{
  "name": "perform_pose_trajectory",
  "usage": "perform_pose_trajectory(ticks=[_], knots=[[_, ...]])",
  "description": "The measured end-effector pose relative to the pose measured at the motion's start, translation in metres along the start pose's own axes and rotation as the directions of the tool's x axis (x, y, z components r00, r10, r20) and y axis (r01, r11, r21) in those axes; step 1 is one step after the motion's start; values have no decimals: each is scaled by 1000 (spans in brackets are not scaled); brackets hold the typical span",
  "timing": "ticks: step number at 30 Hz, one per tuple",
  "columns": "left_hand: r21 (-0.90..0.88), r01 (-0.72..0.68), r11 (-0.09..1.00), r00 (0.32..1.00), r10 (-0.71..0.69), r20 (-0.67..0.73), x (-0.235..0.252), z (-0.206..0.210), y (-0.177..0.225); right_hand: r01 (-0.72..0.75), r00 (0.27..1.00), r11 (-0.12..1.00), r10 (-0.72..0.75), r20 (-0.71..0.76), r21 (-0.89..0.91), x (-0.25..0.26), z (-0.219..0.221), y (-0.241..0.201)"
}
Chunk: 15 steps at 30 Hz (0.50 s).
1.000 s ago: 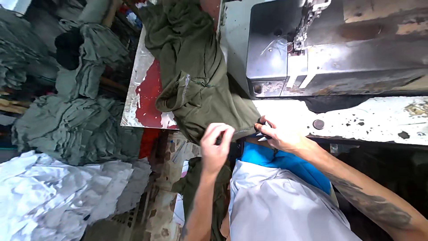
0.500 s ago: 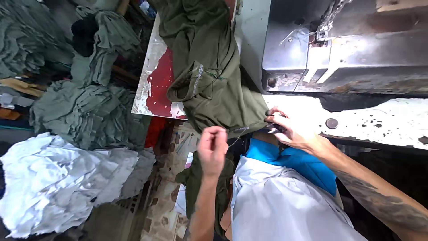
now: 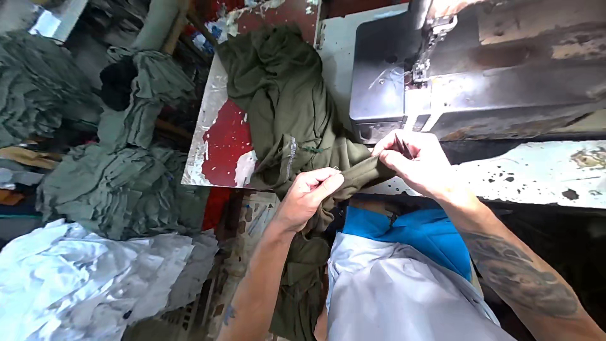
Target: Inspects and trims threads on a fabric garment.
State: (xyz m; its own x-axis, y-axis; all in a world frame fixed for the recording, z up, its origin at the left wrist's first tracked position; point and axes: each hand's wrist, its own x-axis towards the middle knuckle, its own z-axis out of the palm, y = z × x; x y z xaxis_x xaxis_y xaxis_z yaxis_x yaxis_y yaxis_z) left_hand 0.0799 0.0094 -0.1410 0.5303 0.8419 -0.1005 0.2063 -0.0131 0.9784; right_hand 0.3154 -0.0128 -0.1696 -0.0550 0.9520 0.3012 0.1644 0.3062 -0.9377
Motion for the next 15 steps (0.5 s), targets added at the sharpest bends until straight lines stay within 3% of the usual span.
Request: perform_pose_trajectory(ticks=[2,4,7,9,15], knots=[[-105,62,993,998,-59,31,5,8,4,-5,998,1000,5,-57,4,-6,-5,0],[-181,105,978,994,-101,30,8,15,7,39,990,993,-54,-133,-112,-14,-7,0],[-198,95,976,995,-95,8,9,20,7,285,912,903,-359,-199,-320,-25,-6,2],[-167,66,984,998,-67,4,7,23,7,378,873,871,-448,-191,-314,-33,1,4],[-35,-51,998,998,52,22,4,27,12,436,861,864,-482,-163,-252,-32,13,13]])
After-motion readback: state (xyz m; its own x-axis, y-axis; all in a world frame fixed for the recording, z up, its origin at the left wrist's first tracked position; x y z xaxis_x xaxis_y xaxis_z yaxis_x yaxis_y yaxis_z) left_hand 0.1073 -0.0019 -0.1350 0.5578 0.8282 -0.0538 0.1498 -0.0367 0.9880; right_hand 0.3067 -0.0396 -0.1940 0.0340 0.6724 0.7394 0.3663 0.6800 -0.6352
